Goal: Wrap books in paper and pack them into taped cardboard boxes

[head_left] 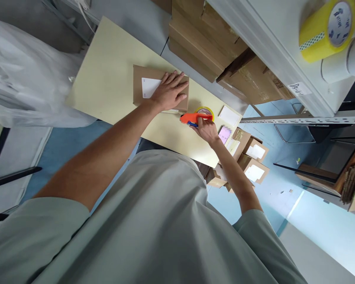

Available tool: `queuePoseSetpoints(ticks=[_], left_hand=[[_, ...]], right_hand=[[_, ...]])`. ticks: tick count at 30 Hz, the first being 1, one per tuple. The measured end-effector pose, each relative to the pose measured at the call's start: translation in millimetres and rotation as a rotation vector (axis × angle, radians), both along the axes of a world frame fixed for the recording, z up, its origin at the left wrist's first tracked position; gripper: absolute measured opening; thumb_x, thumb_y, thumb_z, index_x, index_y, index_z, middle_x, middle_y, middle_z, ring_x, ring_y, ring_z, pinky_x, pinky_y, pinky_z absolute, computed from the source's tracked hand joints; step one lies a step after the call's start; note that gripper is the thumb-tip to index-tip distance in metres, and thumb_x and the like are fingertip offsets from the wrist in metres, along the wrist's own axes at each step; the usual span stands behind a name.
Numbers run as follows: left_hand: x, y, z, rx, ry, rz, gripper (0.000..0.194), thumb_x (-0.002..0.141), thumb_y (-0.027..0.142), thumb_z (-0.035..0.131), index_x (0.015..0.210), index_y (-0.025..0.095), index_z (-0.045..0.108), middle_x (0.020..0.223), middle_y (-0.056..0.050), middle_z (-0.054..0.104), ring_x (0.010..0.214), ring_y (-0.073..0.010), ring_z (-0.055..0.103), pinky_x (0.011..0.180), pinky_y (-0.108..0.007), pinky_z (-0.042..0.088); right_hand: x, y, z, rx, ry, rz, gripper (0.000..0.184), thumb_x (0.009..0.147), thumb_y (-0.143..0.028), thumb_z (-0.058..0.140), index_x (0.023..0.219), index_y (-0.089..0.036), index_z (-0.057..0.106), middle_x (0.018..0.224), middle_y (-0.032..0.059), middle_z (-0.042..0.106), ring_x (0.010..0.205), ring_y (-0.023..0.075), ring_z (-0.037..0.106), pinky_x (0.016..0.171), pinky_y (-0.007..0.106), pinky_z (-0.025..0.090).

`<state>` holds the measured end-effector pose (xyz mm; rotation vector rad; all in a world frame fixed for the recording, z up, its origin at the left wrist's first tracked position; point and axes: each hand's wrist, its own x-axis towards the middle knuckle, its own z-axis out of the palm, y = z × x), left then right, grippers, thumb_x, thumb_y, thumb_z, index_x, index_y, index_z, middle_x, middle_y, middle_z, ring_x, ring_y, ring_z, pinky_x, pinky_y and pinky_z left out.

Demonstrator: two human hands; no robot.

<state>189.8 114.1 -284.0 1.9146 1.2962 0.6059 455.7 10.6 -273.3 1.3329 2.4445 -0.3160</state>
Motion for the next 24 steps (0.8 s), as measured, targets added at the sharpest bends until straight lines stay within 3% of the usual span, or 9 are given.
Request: queuePoseSetpoints(ticks=[14, 24], left_hand=[[-1, -7, 4.9, -0.034, -0.029, 0.003, 0.066, 0.093, 0.047, 0.067, 0.158, 0.032, 0.066, 0.18, -0.003, 0.045, 0.174, -0.0394, 0.022, 0.144, -0.065, 0.007], [-1, -12, 1.6, 0.03, 0.05, -0.029, 0.068, 0.096, 0.052, 0.061, 0.161, 0.03, 0.06, 0.179, -0.006, 0.045, 0.173, -0.038, 0.026, 0.144, -0.064, 0.009]], right_hand=[[2, -3, -4.0, 0.017, -0.021, 0.012, 0.07, 0.12, -0.057, 0.026, 0.154, 0.0, 0.048, 0.13, 0.0321, 0.075, 0.116, 0.0376, 0.075, 0.102, 0.052, 0.059], [-4, -10, -11.8, 0.038, -0.014, -0.069, 0.069, 0.12, -0.05, 0.016, 0.149, 0.001, 0.053, 0.117, 0.0296, 0.077, 0.106, 0.037, 0.074, 0.1, 0.053, 0.057]])
